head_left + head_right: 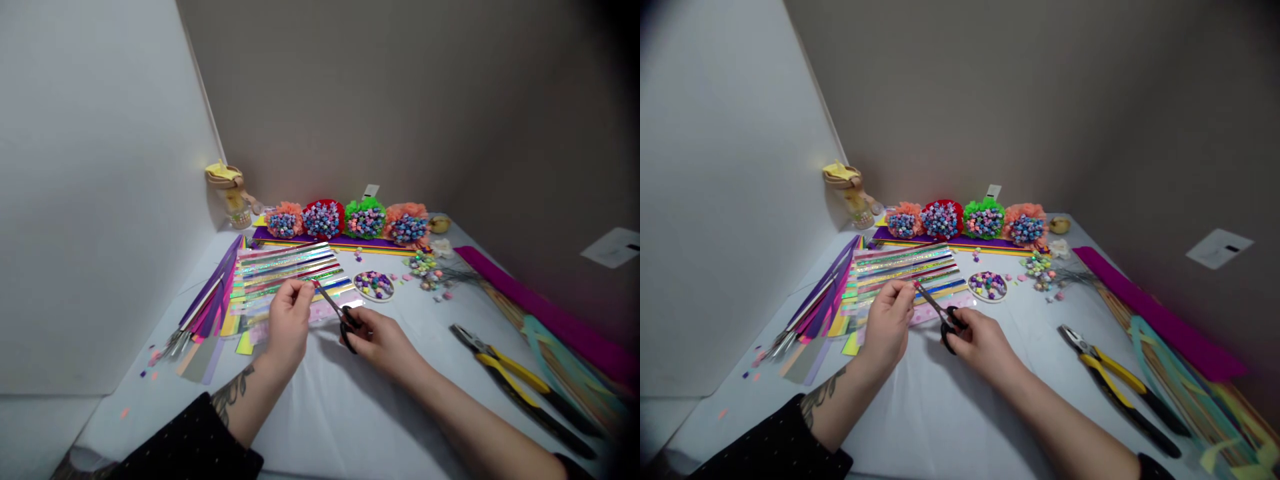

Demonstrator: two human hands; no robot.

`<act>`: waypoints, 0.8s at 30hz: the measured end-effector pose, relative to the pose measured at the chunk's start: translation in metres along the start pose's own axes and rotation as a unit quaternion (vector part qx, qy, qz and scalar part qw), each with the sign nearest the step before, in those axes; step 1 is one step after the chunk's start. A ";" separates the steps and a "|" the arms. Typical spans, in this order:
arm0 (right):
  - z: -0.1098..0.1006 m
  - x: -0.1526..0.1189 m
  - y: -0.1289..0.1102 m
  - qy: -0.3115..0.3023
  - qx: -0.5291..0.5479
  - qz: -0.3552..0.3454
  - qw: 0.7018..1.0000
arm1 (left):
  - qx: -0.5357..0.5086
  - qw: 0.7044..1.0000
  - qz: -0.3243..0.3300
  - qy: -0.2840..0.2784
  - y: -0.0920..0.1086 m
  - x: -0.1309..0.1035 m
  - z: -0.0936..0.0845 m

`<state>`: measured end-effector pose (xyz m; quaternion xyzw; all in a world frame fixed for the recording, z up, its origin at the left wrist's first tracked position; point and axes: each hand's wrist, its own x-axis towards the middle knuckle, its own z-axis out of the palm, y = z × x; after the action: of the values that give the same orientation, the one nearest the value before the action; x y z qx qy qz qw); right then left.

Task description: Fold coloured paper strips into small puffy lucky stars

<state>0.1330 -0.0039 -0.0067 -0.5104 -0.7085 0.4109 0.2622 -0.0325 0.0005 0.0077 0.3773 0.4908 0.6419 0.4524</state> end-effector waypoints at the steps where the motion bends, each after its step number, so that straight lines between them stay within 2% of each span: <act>1: 0.000 0.000 0.001 -0.002 0.003 0.000 1.000 | 0.001 1.000 0.001 -0.001 0.000 0.000 0.000; 17: -0.001 0.001 0.002 -0.020 0.036 0.005 0.999 | 0.043 0.999 0.012 0.005 0.000 -0.001 0.001; 21: -0.014 0.004 0.012 0.024 0.051 0.000 0.998 | 0.044 0.999 0.014 0.017 0.003 0.002 -0.001; 23: -0.026 0.004 0.016 0.048 -0.012 -0.012 0.999 | 0.035 0.998 0.029 0.032 0.007 0.004 -0.005; 24: -0.033 0.004 0.016 0.040 -0.060 -0.026 0.997 | 0.028 0.998 0.043 0.044 0.010 0.006 -0.008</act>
<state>0.1657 0.0126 -0.0030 -0.5230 -0.7337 0.3398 0.2695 -0.0438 0.0026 0.0162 0.3821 0.5113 0.6627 0.3917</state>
